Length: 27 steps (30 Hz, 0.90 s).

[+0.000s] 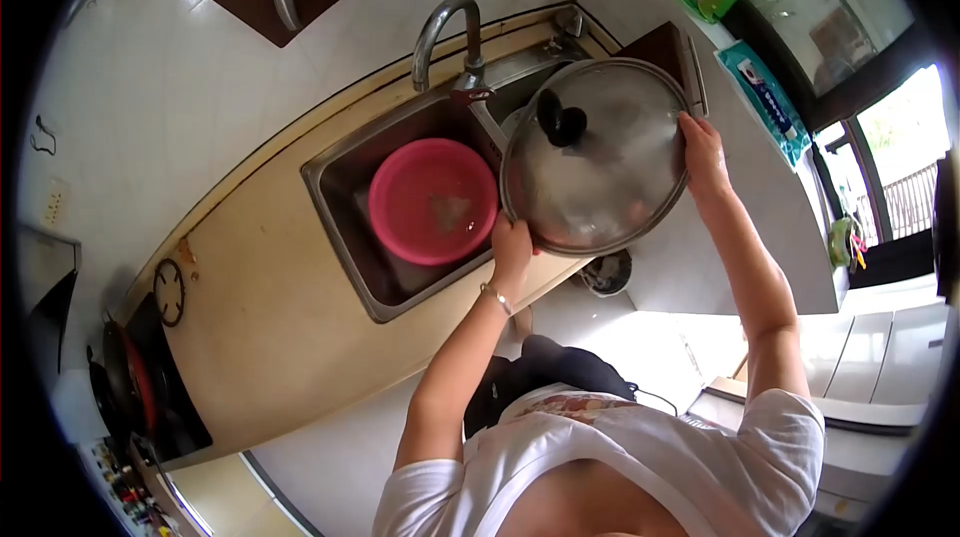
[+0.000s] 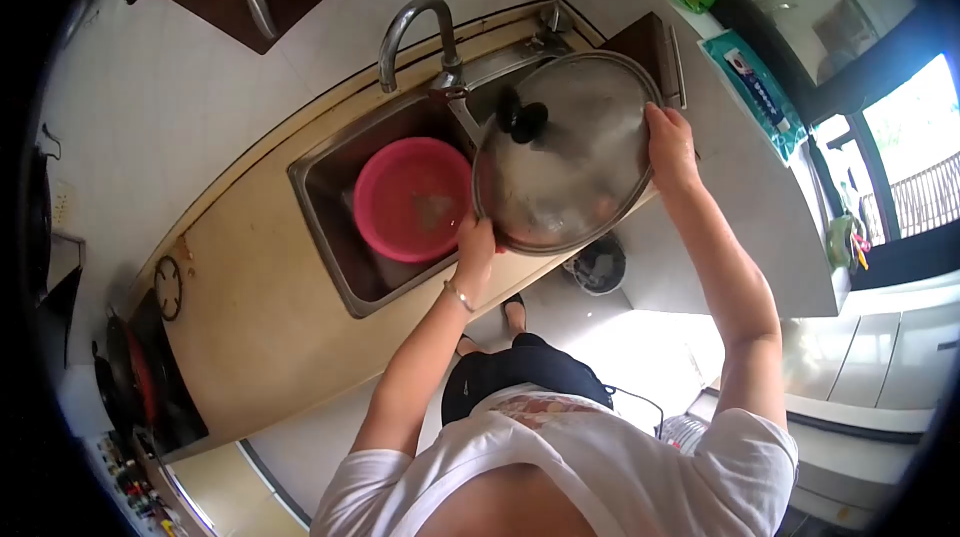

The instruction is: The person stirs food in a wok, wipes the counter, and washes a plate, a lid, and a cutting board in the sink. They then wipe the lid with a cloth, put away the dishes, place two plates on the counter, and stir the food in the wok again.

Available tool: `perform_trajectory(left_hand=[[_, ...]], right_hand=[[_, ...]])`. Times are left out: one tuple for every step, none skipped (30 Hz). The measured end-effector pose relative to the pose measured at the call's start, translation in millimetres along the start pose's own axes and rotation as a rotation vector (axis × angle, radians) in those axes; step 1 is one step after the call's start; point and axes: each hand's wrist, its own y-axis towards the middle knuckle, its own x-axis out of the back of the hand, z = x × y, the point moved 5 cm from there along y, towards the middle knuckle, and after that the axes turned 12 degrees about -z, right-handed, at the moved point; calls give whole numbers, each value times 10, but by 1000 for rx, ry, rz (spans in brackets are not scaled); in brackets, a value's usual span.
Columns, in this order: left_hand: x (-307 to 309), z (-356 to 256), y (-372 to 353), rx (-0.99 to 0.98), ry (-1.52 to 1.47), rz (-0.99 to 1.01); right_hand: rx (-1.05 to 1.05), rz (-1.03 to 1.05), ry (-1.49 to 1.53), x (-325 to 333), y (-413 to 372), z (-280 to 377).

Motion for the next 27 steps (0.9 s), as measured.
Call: perform_trajectory(left_hand=[[-93,-39,49,-22,69,-23],[-161,-74,101,-43,141,-46],[-227,-87,165,-40,136,-51],[-295,-85,243,-17,118,-50],[-348,-86,314,6,104,-50],[-389,-108,379,-14,148,-55],[-415,-101,443,-13,149,-64],[-444,-80,517,-17,179,-56],[-465,-50,595,-21,208,-49],[-475,16,683,-19,208,-59],[-485,73,774,-58,273,-64],[-485,108,841,-95,337,-75],[-488,137,872,-88,333,-103],[-509,154,890,-131,362,-135],[-508,169,906,-171,393,-167],[-503,121,865,-179,433,-180],[-517,63,833,-189,474,-188],[-529,93,868,-228,557,-178],[-543,191,921,-219,559,-193],[-577,266,970,-254,545,-198],[-576,223,955,-289,529,-200],[-585,213,940,-284,571,-155],[-555,200,913,-277,570,-162],[-534,174,895,-318,596,-198],[-502,148,891,-359,623,-234],[-431,151,911,-357,624,-242],[-300,133,926,-440,700,-346]], right_hand=[[2,9,-5,-7,105,2],[-5,-5,-23,-13,212,1],[-11,-21,-42,-22,306,8],[-6,-16,-7,-66,377,28],[-6,-9,-8,-108,488,14],[-1,-11,-10,-155,634,-28],[1,-14,-12,-198,761,-83],[-3,-5,-13,-256,879,-143],[-1,3,-34,-321,990,-199],[1,10,-56,-363,1060,-226],[-2,25,-57,-406,1122,-248],[-7,-22,-117,-439,1174,-273],[-12,-61,-178,-490,1214,-305],[-14,-79,-201,-526,1245,-322],[-62,-42,-198,-572,1265,-343],[-77,-27,-203,-615,1219,-322],[-89,-19,-207,-652,1188,-299],[-95,2,-211,-690,1205,-307],[-83,0,-220,-694,1238,-318],[-68,-2,-227,-706,1277,-336],[-70,11,-232,-738,1310,-367],[-28,-32,-237,-739,1345,-380],[14,-79,-242,-732,1373,-398],[2,-84,-239,-753,1370,-407],[1,-77,-241,-774,1374,-409],[9,-58,-260,-805,1374,-416],[15,-41,-280,-827,1378,-437]])
